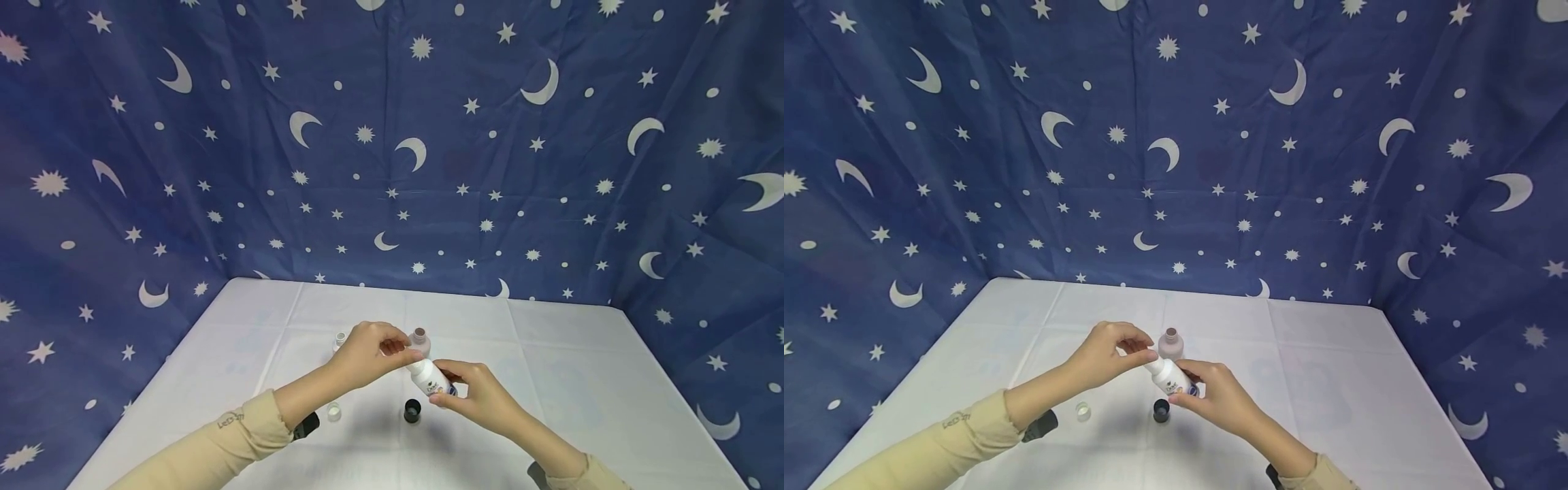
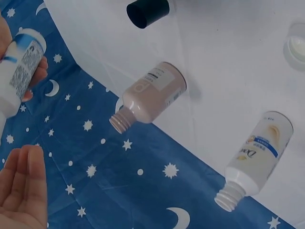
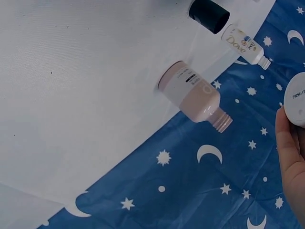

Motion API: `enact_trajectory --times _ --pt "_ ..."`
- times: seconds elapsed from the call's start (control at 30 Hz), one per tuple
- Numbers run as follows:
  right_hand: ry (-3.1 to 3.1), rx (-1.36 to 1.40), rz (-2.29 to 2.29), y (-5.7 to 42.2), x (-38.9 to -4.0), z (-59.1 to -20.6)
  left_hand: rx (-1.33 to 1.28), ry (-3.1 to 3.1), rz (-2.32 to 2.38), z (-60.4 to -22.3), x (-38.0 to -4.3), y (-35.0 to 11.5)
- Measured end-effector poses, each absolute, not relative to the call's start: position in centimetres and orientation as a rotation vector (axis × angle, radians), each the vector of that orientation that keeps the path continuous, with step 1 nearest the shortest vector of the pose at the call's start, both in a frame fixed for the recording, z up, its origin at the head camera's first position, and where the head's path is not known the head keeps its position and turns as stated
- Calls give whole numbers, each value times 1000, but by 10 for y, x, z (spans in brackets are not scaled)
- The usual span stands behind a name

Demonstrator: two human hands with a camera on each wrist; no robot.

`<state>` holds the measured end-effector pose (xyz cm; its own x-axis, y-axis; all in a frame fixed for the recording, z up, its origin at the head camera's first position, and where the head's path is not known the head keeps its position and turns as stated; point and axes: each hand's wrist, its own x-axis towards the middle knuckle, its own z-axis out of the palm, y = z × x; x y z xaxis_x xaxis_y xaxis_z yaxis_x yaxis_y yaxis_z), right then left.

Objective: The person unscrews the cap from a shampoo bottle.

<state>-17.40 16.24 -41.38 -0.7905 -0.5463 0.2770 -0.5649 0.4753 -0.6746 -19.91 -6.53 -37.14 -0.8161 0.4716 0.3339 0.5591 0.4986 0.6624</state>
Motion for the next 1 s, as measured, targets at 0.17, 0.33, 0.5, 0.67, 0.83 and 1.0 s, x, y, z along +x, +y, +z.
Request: enact_trajectory --times 0.17,0.33,0.5,0.67,0.83,1.0 --pt "-2701 989 1244 164 -173 -413 -1036 -2583 -1175 -368 -200 -70" --pt "-2703 985 1226 166 -173 -412 -1308 -2433 -1043 -366 -200 -75" --pt "-2692 982 1232 168 -172 -413 -1489 -2273 -913 -366 -199 -77" --pt "-2695 980 1251 170 -169 -414 -1601 -2192 -766 -365 -199 -74" --pt "-2686 996 1253 168 -169 -412 -1625 -2168 -665 -364 -199 -74" --pt "-2692 1006 1264 165 -170 -409 -1577 -2216 -676 -362 -199 -76"
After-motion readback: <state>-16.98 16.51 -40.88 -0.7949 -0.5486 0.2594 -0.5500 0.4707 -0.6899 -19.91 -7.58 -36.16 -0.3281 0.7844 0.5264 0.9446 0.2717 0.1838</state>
